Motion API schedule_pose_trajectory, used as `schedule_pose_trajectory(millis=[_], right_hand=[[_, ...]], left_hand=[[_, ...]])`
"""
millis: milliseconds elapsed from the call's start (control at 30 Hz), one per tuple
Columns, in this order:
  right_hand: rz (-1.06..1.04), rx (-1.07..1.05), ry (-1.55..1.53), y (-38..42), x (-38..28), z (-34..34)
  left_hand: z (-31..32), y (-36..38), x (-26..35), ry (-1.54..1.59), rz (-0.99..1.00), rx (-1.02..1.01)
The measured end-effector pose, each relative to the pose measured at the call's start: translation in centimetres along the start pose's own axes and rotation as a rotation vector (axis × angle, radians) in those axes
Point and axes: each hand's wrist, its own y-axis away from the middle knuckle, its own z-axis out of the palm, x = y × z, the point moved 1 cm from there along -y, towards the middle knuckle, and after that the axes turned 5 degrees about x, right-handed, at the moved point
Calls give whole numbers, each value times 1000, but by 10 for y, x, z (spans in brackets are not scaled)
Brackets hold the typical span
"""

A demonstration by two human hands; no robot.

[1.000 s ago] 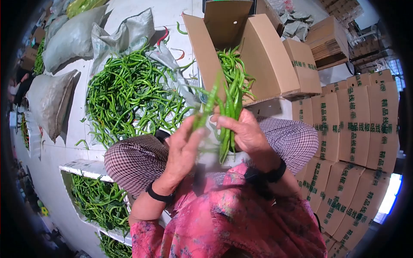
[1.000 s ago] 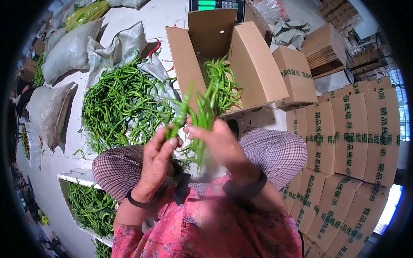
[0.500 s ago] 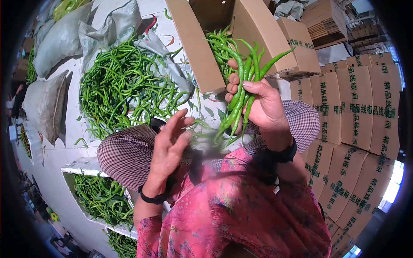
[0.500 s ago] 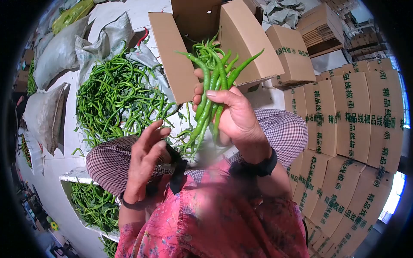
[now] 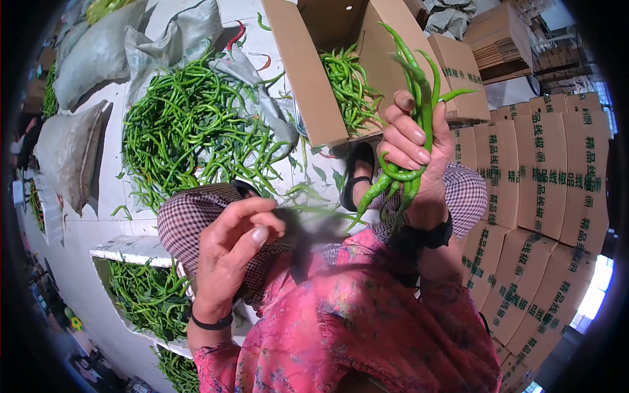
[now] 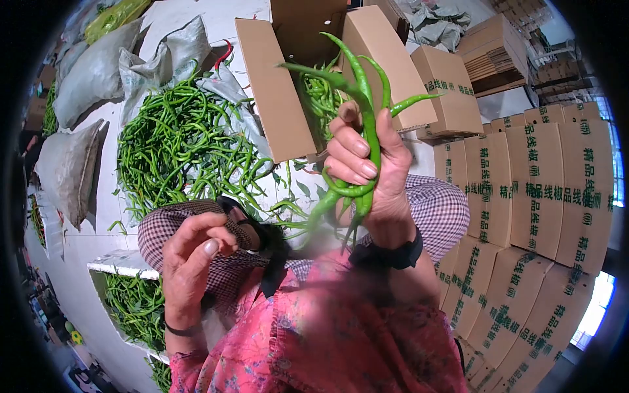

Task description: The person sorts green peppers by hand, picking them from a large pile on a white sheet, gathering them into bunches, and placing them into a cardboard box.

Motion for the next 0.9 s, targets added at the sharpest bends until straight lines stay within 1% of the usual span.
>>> schedule_pose_trajectory(millis=[67, 100, 133, 233, 333, 400, 467, 500, 533, 600, 667, 733, 800, 867, 900], right_hand=[[0, 13, 38, -1, 2, -3], [16, 24, 56, -2, 3, -5], [14, 26, 60, -2, 4, -7], [38, 73, 35, -1, 7, -11], [46, 86, 50, -3, 6, -13], [37, 110, 84, -3, 8, -11], [31, 154, 150, -6, 13, -10], [34, 163, 138, -6, 16, -13], [36, 162, 137, -5, 19, -15], [78, 131, 179, -6, 22, -18], [87, 114, 202, -4, 24, -19], [98, 113, 257, -3, 25, -18], [108, 66, 235, 0, 22, -22], [61, 244, 322, 3, 18, -22], [91, 175, 290, 1, 13, -22]], left_hand=[[9, -8, -9, 23, -5, -16], [20, -13, -13, 9, -14, 19], [25, -17, -17, 12, -67, -2], [38, -22, -24, 54, -86, -110], [42, -24, -26, 49, -93, -140], [43, -29, -23, 27, -122, -133], [47, -35, -25, -4, -84, -74], [51, -39, -25, -16, -86, -30], [54, -43, -25, -17, -86, -28], [62, -53, -27, -40, -85, 8], [67, -62, -31, -9, -68, 7], [67, -70, -38, -61, -43, -7], [66, -69, -39, -63, -55, -4], [64, -70, -42, -67, -67, 0], [61, -70, -45, -77, -70, 18]])
